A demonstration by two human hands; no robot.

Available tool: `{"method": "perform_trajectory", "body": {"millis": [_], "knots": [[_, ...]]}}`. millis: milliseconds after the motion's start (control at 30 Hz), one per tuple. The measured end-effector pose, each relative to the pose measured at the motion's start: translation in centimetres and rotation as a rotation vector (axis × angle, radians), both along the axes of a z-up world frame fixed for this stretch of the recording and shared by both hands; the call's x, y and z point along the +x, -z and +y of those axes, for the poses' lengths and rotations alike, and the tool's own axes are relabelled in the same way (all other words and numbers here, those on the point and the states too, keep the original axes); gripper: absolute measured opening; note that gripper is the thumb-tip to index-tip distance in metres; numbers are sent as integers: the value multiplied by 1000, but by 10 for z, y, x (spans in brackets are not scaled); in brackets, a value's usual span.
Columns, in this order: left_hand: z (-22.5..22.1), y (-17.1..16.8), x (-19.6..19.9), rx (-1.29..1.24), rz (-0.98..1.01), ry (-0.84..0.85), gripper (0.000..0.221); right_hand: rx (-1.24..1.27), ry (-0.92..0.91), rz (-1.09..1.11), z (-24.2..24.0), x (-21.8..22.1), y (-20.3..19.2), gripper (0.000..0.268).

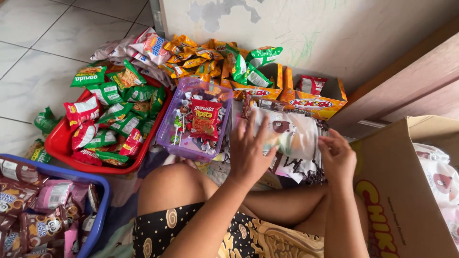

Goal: Packing various snack packets into small white plastic bags.

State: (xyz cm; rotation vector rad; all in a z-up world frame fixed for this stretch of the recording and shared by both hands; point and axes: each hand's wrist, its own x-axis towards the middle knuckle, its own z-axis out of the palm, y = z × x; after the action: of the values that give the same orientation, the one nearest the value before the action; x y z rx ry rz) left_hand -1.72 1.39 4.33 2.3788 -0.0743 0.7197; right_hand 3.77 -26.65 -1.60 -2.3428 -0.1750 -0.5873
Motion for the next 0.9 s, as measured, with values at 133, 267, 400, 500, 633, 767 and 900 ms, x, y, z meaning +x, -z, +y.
{"method": "perform_trajectory", "body": {"millis": [133, 267, 400, 500, 633, 767, 900], "knots": [[55, -7, 4, -50, -69, -177, 56, -209, 82, -146, 38, -14, -47, 17], [134, 2, 4, 33, -187, -611, 50, -83, -174, -57, 138, -32, -109, 19], [171, 10, -1, -70, -259, -802, 43, -120, -763, 288, 240, -30, -144, 30], [167, 11, -1, -114, -263, -792, 41, -357, -1060, 410, 294, 12, -107, 41], [165, 16, 9, -143, -310, -774, 40, -657, -1056, 596, 348, 66, -10, 21], [163, 14, 12, -138, -379, -739, 38, -927, -1250, 369, 366, 72, 33, 21], [164, 17, 13, -129, -424, -718, 38, -863, -1086, 351, 372, 75, 55, 16]]}}
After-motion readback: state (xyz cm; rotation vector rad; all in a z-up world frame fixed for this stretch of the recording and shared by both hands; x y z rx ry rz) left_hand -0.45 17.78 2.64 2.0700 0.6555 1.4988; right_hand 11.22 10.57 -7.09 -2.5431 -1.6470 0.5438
